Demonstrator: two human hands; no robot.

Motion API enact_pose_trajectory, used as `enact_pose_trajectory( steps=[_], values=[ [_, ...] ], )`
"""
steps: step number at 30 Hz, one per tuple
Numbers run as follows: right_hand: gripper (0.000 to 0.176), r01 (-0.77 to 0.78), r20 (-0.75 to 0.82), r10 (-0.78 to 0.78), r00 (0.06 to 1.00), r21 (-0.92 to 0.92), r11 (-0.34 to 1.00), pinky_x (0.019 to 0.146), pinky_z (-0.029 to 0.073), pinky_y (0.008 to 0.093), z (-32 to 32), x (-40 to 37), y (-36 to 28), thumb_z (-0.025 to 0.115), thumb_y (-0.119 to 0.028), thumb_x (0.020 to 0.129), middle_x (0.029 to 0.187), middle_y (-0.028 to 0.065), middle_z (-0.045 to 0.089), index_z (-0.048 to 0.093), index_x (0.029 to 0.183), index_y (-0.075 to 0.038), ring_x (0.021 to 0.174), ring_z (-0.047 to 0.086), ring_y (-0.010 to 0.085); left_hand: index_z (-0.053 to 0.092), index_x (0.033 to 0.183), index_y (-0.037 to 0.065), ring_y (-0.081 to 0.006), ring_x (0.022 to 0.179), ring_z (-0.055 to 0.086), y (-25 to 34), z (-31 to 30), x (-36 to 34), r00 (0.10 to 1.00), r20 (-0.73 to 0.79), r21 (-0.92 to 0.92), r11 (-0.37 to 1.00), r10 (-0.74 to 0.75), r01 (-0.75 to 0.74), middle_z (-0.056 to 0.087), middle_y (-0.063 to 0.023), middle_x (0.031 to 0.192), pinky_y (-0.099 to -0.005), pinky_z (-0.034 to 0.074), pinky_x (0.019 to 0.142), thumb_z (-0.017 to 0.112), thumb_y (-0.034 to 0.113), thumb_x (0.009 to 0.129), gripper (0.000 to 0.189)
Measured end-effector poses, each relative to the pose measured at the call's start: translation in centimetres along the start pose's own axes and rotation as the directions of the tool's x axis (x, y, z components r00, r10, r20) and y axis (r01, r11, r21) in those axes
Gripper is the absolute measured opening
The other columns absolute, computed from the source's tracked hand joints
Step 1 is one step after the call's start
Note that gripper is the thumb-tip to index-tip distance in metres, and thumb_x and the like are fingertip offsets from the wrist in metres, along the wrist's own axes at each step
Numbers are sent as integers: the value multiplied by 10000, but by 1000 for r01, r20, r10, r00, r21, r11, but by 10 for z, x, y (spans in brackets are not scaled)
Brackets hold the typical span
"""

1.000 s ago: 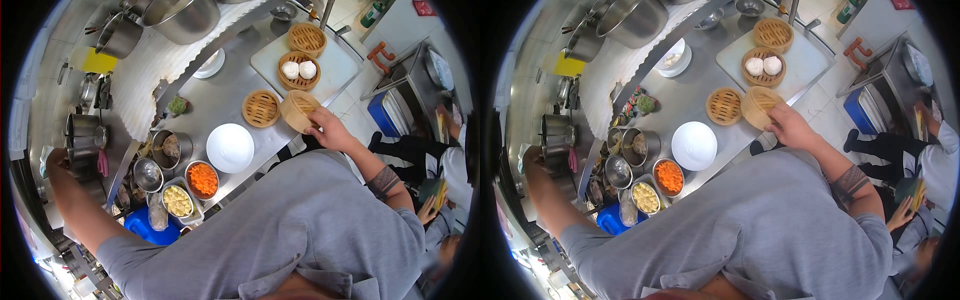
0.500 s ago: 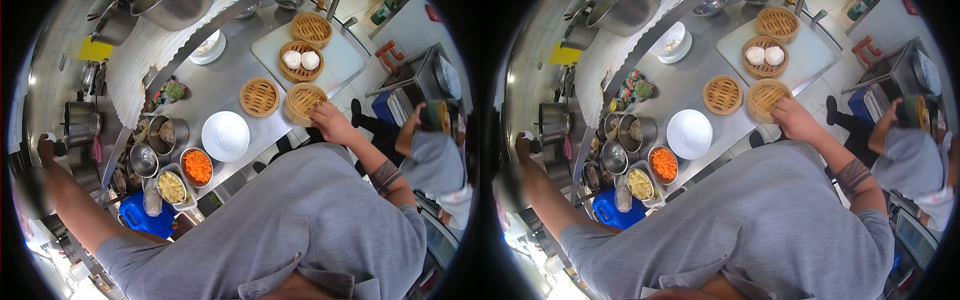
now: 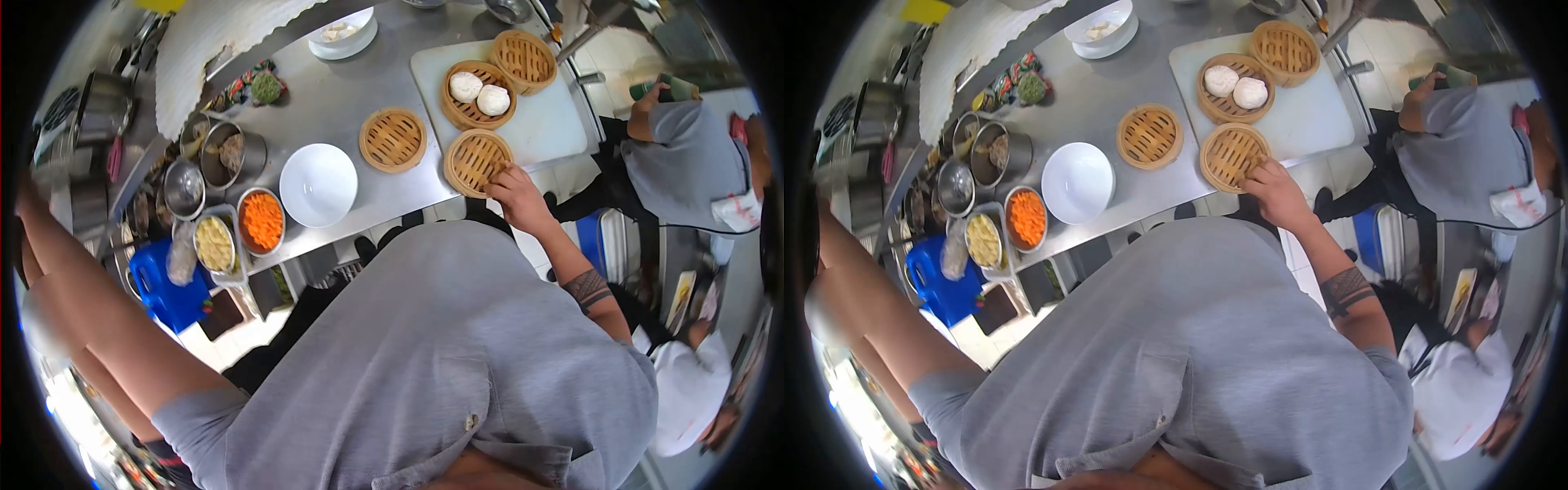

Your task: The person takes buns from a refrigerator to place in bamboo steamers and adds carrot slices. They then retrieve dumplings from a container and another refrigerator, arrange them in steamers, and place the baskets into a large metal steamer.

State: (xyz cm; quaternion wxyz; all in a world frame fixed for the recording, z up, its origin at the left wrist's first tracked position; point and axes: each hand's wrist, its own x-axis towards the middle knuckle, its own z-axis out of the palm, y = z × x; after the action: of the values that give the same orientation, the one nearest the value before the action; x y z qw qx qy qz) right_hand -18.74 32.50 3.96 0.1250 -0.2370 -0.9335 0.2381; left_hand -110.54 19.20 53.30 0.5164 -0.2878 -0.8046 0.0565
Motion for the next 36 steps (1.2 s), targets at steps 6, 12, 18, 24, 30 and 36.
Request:
enact_pose_trajectory(
  steps=[6, 12, 18, 24, 30, 36],
  values=[
    [289, 99, 47, -96, 994, -77, 992, 1270, 303, 546, -28, 23, 61, 687, 30, 816, 1110, 66, 656, 733, 1073, -94, 1276, 599, 289, 744, 1169, -1, -255, 987, 721, 53, -102, -85, 927, -280, -237, 954, -249, 184, 763, -131, 1150, -398, 583, 888, 615, 189, 950, 317],
    [263, 168, 43, -172, 984, 86, 982, 1255, 330, 541, -53, 44, 64, 701, -19, 862, 1238, 141, 665, 743, 1121, -36, 1276, 585, 366, 642, 1112, -65, -254, 870, 678, 167, -245, -242, 511, 13, -992, 53, -859, 116, 687, -168, 1013, -367, 577, 758, 748, -102, 835, 298],
    [467, -250, 283, -62, 957, 915, 318, 1125, 455, 409, -61, 79, 38, 654, -72, 1029, 1428, 150, 613, 552, 1483, -36, 1273, 598, 255, 431, 1506, 79, -155, 1001, 633, 414, -397, -487, 466, 862, -495, -135, -201, 858, 604, -74, 1231, -314, 538, 883, 760, 129, 953, 646],
    [370, -388, 378, 123, 917, 781, 490, 1038, 493, 313, -68, 107, 21, 674, -65, 1018, 1260, 121, 727, 648, 1383, -6, 1174, 640, 140, 552, 1389, 33, -367, 1206, 612, 494, -419, -508, 685, 711, -700, 73, 162, 710, 635, -207, 1232, -448, 487, 1051, 711, 127, 964, 463],
    [435, 436, -140, -425, 894, 56, 898, 1232, 339, 552, -65, 79, 54, 549, -10, 918, 1400, 135, 687, 735, 1306, -74, 1365, 602, 343, 727, 1076, 11, -418, 1116, 674, 321, -290, -335, 946, 140, -566, 761, -292, 318, 722, -240, 1108, -493, 507, 996, 696, 167, 927, 217],
    [535, 170, 136, -144, 980, -202, 965, 1263, 242, 608, -37, 34, 49, 665, -317, 997, 1557, 114, 563, 595, 1499, -145, 1503, 448, 335, 716, 1292, -1, -385, 1281, 647, 276, -204, -247, 781, 446, -161, 820, -436, 550, 694, -242, 1351, -447, 491, 1079, 819, 668, 762, 860]
  ],
)
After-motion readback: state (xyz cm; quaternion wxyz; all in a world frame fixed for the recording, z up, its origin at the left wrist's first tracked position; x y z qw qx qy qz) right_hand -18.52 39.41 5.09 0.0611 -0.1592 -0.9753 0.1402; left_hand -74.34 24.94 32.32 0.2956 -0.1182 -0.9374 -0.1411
